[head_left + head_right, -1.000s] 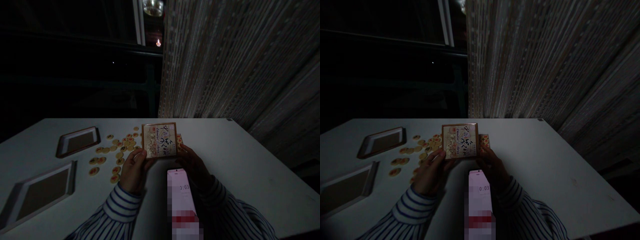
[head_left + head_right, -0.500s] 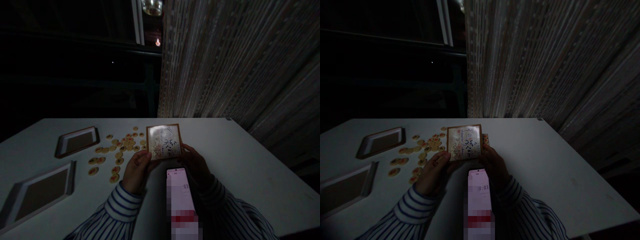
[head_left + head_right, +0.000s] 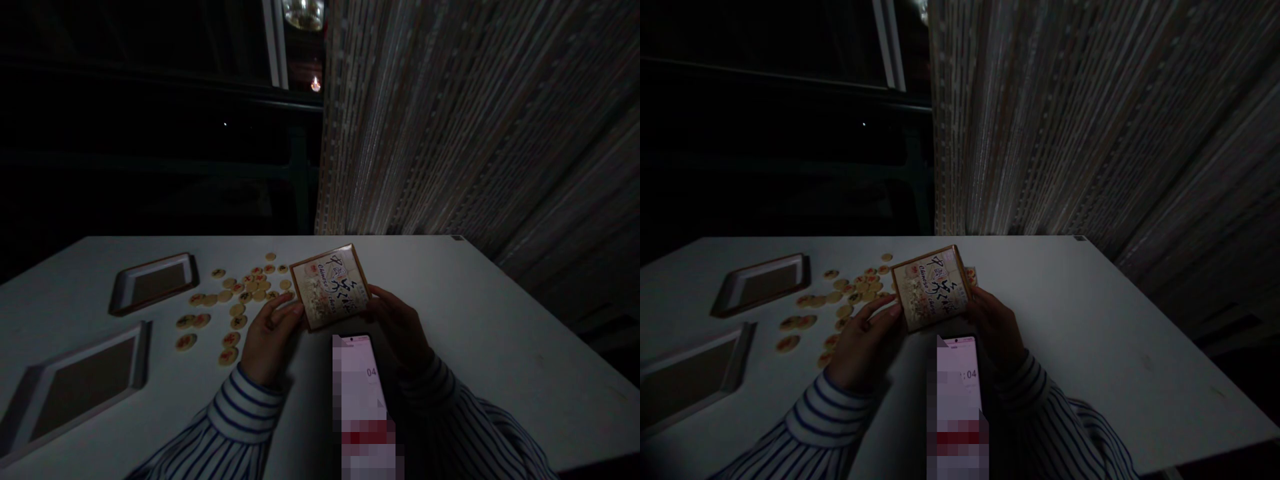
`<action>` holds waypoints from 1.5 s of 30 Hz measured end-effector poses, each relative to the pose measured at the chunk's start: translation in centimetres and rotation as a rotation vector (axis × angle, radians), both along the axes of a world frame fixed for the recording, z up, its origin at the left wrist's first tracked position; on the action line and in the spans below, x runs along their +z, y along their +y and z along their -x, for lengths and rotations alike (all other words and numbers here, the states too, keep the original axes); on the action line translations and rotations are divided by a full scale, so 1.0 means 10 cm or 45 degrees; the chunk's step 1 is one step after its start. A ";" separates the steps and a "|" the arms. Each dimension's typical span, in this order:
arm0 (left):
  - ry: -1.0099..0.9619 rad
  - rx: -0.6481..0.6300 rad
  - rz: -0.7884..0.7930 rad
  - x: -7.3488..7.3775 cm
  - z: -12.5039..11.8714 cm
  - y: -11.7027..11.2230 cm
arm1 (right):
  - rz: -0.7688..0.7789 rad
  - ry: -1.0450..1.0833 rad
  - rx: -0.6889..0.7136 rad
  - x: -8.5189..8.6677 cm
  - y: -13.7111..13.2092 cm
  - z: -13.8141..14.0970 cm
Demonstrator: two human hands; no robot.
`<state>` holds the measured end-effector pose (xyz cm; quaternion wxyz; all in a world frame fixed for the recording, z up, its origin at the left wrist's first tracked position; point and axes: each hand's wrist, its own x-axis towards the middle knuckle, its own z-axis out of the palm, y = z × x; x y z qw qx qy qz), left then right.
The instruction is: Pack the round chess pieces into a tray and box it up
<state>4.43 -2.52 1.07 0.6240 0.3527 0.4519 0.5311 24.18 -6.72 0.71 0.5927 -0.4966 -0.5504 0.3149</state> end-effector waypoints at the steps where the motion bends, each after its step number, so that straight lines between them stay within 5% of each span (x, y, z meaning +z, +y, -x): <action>1: -0.008 0.018 -0.009 0.00 0.00 0.00 | -0.008 -0.027 -0.006 0.01 0.00 0.00; 13: 0.092 0.159 -0.094 0.01 0.06 0.04 | 0.001 -0.136 -0.030 -0.04 0.00 -0.03; 25: 0.178 0.124 -0.087 0.00 0.06 0.02 | -0.076 -0.068 -0.032 -0.01 0.01 -0.02; 34: -0.020 0.199 -0.042 -0.01 0.00 0.01 | 0.037 0.100 0.179 -0.07 0.02 0.03; 45: 0.089 0.027 -0.104 0.06 -0.03 -0.06 | 0.088 0.052 0.178 -0.12 0.02 0.04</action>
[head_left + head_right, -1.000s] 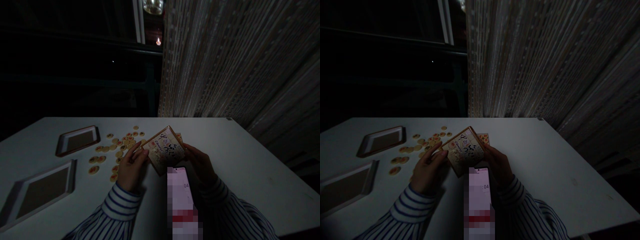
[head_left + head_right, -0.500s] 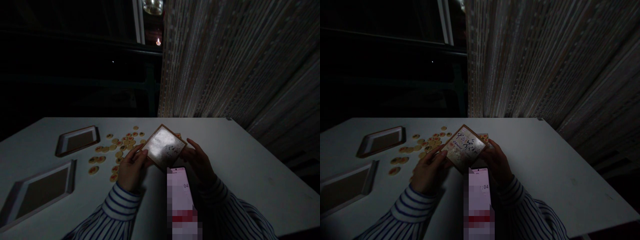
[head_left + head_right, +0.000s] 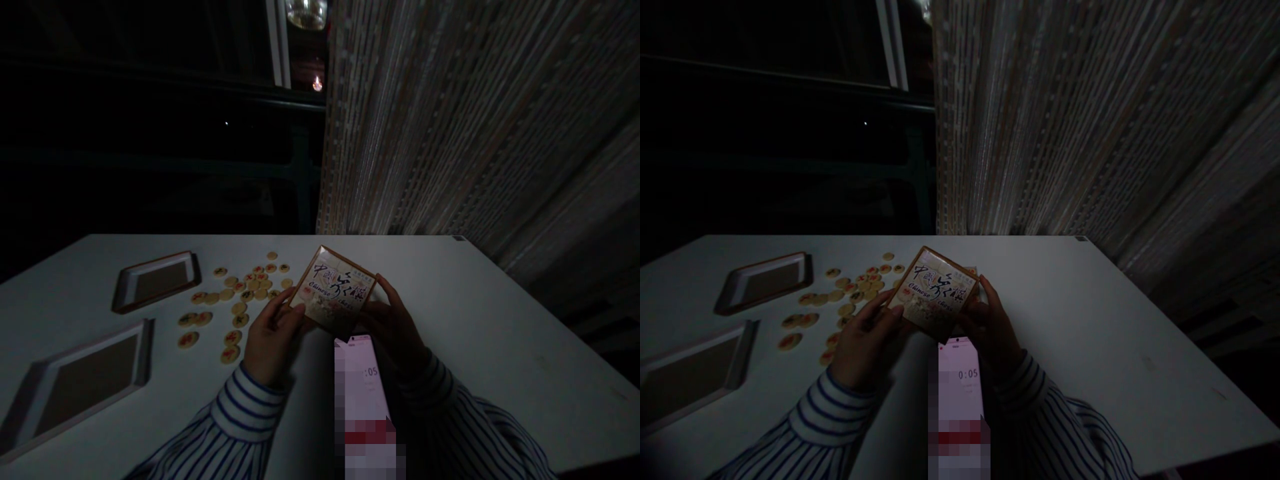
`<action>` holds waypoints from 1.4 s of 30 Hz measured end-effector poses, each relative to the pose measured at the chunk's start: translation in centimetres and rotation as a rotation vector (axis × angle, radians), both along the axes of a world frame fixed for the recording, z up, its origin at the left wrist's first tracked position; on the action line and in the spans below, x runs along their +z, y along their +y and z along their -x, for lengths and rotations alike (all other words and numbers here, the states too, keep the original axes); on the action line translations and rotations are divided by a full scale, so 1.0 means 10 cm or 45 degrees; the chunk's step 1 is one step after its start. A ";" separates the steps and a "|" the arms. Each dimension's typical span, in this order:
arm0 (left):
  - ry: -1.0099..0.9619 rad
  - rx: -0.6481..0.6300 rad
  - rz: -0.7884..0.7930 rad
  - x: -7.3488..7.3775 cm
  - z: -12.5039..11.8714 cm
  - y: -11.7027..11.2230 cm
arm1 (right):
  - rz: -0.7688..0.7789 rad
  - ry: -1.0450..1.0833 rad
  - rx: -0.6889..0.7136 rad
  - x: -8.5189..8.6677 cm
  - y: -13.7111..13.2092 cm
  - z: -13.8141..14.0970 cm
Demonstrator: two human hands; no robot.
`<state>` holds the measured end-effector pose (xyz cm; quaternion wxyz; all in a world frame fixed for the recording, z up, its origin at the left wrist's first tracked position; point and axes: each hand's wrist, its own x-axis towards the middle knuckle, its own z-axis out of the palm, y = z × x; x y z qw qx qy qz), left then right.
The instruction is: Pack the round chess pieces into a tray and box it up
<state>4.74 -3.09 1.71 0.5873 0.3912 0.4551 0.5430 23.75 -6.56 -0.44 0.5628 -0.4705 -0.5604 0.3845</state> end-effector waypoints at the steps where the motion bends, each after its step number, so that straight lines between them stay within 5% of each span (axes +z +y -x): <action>1: 0.026 0.015 -0.005 0.01 0.00 0.00 | -0.021 -0.003 0.001 0.00 0.00 0.00; 10: 0.194 -0.023 -0.154 -0.03 -0.03 -0.01 | -0.088 -0.024 -0.029 0.03 -0.02 -0.01; 20: 0.123 0.029 -0.019 0.00 -0.02 -0.01 | -0.213 -0.135 0.010 0.04 -0.03 -0.01; 34: 0.007 0.119 0.141 0.01 0.00 0.03 | -0.487 -0.692 0.056 0.01 -0.04 -0.03; 42: 0.064 0.038 0.067 -0.02 0.01 0.03 | -0.642 -0.752 -0.085 0.06 -0.03 -0.05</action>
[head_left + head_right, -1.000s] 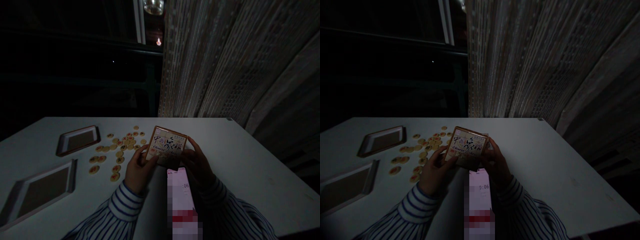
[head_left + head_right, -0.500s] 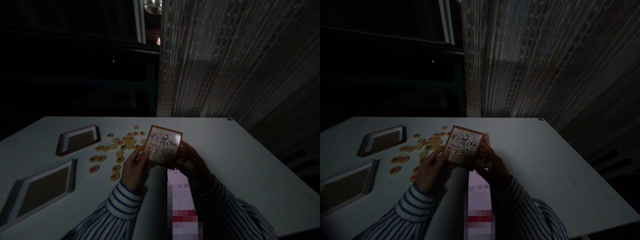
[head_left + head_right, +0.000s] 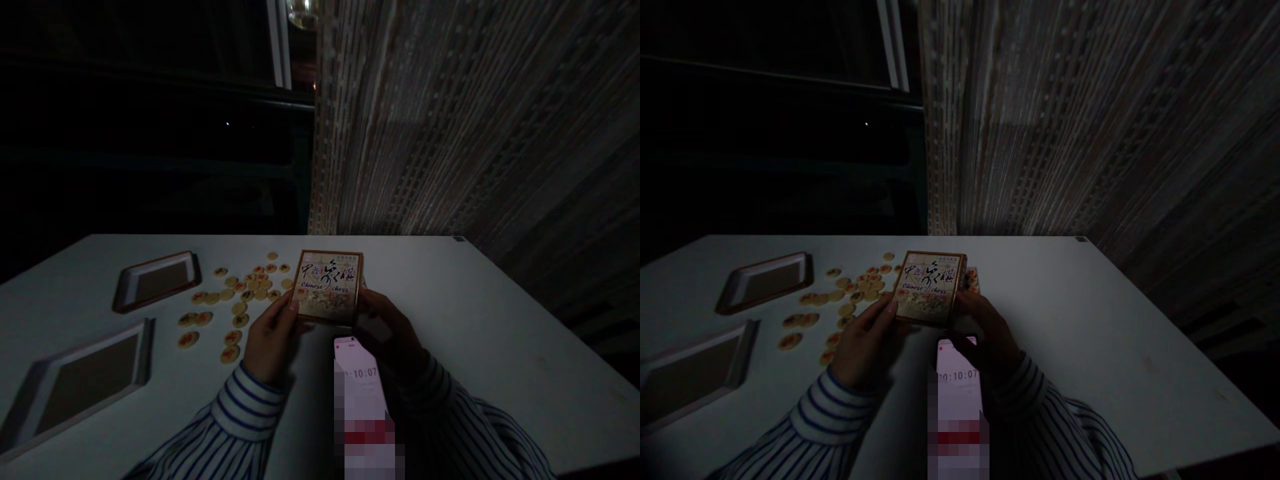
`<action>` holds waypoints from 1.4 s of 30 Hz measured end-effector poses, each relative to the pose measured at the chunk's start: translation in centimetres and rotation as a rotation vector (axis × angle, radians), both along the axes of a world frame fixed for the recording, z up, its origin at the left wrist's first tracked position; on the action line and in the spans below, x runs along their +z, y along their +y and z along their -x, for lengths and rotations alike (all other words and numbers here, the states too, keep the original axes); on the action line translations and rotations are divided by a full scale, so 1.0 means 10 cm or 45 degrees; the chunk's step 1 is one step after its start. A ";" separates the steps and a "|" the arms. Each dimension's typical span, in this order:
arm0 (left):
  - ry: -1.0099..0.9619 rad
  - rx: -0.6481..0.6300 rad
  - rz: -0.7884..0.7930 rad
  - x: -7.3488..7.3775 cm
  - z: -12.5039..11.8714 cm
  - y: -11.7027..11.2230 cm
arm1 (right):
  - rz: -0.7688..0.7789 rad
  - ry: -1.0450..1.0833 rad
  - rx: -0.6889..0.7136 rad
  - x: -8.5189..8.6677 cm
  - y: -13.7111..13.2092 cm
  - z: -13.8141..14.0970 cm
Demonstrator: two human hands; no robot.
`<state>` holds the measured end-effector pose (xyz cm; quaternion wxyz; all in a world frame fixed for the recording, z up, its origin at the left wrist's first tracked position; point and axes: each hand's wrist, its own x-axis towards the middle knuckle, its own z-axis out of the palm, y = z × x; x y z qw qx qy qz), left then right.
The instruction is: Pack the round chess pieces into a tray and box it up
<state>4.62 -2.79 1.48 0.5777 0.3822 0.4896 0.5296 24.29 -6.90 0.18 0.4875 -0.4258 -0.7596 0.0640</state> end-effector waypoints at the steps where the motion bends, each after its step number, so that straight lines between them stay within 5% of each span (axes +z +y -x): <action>1: 0.015 -0.009 -0.008 0.00 0.00 0.00 | -0.013 0.008 -0.023 0.01 0.00 0.00; 35: 0.179 -0.051 -0.094 0.01 0.01 -0.03 | -0.168 -0.136 -0.180 0.02 -0.03 -0.03; 42: 0.317 -0.034 -0.335 0.02 -0.01 -0.06 | -0.193 -0.127 -0.193 0.01 -0.04 -0.06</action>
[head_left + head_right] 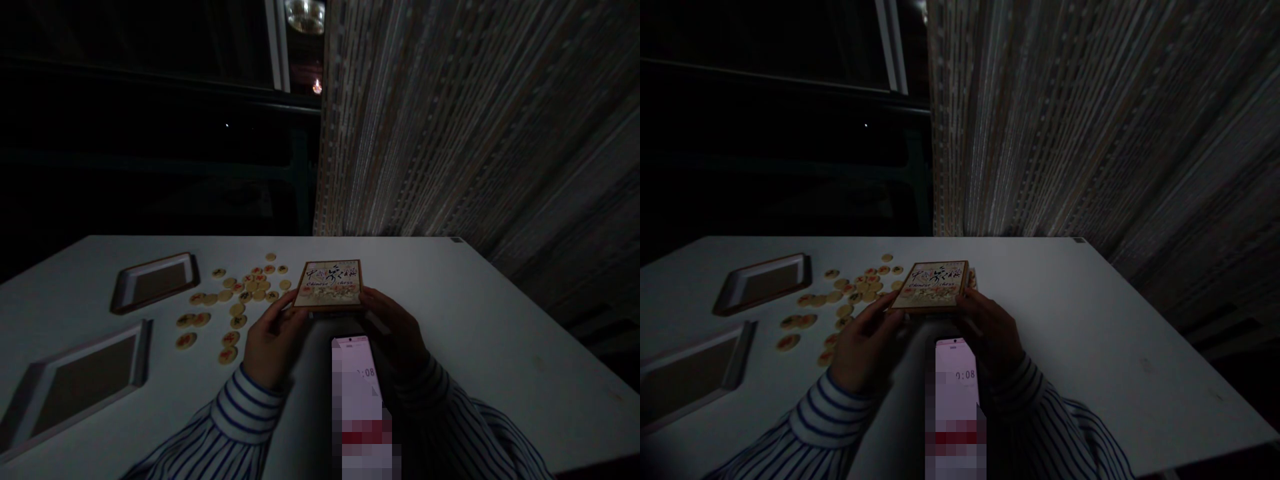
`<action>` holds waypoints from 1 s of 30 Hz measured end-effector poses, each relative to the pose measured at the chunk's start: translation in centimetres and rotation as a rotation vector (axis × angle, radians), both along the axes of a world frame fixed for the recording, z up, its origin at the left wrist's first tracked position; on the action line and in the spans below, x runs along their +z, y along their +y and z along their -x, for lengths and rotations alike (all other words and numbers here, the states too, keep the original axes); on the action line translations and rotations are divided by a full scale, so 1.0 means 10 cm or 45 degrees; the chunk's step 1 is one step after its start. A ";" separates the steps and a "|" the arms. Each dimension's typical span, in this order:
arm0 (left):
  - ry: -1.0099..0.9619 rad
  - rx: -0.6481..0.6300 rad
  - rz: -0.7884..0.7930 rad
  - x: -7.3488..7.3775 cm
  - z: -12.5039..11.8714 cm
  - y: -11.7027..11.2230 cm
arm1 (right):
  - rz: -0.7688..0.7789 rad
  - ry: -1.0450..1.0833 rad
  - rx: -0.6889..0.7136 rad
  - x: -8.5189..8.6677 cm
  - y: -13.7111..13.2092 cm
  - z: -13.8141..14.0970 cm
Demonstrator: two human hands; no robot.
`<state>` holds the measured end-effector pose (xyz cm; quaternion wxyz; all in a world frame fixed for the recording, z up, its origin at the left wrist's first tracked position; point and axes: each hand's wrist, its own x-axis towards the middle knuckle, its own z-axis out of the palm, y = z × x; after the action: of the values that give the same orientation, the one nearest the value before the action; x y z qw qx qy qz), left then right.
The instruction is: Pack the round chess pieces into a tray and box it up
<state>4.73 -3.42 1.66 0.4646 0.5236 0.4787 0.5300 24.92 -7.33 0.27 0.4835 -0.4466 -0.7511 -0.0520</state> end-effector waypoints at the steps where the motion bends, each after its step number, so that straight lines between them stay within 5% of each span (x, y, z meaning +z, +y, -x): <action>1: 0.065 0.002 -0.059 -0.02 0.00 0.00 | 0.003 0.002 0.001 0.00 0.00 -0.01; 11: 0.561 0.037 -0.811 -0.16 0.10 0.06 | 0.045 0.114 0.018 -0.02 0.00 -0.02; 21: 0.683 0.080 -0.955 -0.15 0.19 0.10 | 0.053 0.119 0.040 0.00 0.01 -0.08; 30: 0.701 0.025 -1.000 0.02 0.19 0.11 | -0.027 0.056 -0.021 0.11 0.02 -0.12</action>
<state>2.86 -2.33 1.85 0.0825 0.7759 0.3525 0.5167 26.13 -7.15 1.32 0.5041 -0.4485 -0.7361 -0.0541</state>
